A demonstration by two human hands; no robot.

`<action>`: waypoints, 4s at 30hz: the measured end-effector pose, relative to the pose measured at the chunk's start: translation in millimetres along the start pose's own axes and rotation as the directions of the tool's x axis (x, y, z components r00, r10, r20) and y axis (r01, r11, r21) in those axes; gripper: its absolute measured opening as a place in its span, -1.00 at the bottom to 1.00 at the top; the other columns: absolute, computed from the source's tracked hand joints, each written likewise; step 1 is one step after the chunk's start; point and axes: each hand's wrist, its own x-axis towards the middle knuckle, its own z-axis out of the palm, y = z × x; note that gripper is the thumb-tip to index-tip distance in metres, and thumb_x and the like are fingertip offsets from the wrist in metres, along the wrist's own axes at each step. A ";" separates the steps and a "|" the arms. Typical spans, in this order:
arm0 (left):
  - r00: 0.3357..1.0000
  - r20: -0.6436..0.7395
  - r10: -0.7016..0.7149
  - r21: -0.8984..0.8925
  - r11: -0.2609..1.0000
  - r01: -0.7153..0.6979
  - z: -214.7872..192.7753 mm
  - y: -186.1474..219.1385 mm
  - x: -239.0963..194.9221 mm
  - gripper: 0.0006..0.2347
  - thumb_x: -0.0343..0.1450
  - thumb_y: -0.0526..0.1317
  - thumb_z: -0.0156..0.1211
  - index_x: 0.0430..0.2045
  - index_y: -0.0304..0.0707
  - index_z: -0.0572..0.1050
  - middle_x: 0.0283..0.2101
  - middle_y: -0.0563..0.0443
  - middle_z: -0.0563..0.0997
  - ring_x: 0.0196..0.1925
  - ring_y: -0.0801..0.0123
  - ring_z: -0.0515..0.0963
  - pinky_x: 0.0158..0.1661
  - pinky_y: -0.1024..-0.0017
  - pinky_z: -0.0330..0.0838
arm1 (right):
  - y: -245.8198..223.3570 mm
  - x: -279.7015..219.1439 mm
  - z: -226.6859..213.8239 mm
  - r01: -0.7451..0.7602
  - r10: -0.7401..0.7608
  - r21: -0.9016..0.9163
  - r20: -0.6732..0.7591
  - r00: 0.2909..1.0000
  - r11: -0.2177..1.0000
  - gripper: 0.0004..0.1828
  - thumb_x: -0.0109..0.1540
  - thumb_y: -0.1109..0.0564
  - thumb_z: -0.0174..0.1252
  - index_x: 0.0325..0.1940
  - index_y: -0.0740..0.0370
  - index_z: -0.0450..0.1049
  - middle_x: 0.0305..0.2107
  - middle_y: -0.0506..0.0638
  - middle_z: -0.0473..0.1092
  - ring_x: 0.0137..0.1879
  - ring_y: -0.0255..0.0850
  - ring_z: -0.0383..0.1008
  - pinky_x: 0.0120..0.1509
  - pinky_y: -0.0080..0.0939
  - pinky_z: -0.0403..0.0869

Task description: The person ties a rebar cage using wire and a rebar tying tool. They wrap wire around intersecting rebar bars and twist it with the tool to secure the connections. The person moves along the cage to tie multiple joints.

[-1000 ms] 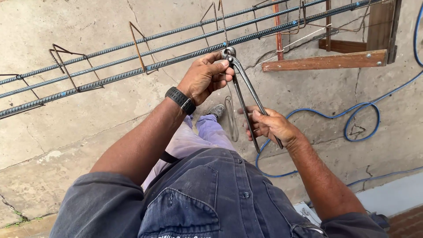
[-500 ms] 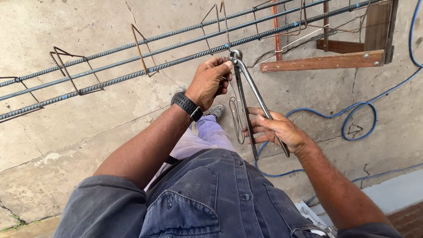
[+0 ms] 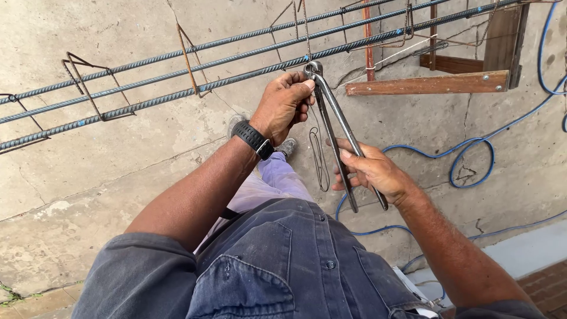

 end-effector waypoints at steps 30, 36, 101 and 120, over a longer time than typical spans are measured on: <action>0.880 -0.414 0.233 0.473 0.881 -0.010 51.8 -59.4 29.9 -0.37 0.19 0.15 0.50 -0.09 -0.24 0.30 -0.15 -0.25 0.54 -0.05 0.09 0.58 0.02 0.14 0.51 | 113.8 150.0 32.6 0.288 -0.740 -0.742 -0.394 0.545 0.606 -0.76 0.13 0.18 0.06 -0.15 0.10 0.21 -0.54 0.16 0.36 -0.33 0.26 0.50 -0.33 0.05 0.39; 0.928 -0.336 0.163 0.054 0.987 -0.153 48.7 -72.3 44.6 -0.64 0.18 -0.12 0.54 -0.77 -0.21 0.35 -0.82 -0.03 0.34 -0.84 0.37 0.40 -0.76 0.46 0.32 | 64.9 62.3 28.9 0.041 -0.575 -0.789 -0.410 0.708 0.613 -0.51 0.00 -0.26 0.38 -0.35 0.04 0.31 -0.64 -0.07 0.48 -0.39 0.04 0.59 -0.29 0.04 0.51; 0.878 0.445 -0.173 -0.428 0.821 0.379 24.6 -52.3 -33.1 -0.74 0.31 -0.37 0.27 -0.54 0.00 0.26 -0.68 0.36 0.15 -0.65 0.70 0.22 -0.41 0.61 0.29 | 98.5 39.6 33.6 0.037 -0.127 0.536 0.132 0.983 0.844 -0.81 0.07 0.31 0.28 -0.31 0.39 0.42 -0.69 0.21 0.37 -0.57 0.04 0.53 -0.44 0.15 0.61; 0.949 -0.107 -0.298 -0.191 0.943 0.274 76.0 -50.6 -26.0 -0.69 0.39 -0.14 0.35 -0.57 -0.18 0.27 -0.60 0.19 0.15 -0.56 0.50 0.20 -0.44 0.55 0.17 | 36.8 -9.3 25.9 0.203 -0.276 -0.219 -0.384 0.881 0.954 -0.67 -0.05 0.07 0.43 -0.51 0.20 0.38 -0.74 0.04 0.38 -0.50 -0.15 0.51 -0.41 -0.13 0.47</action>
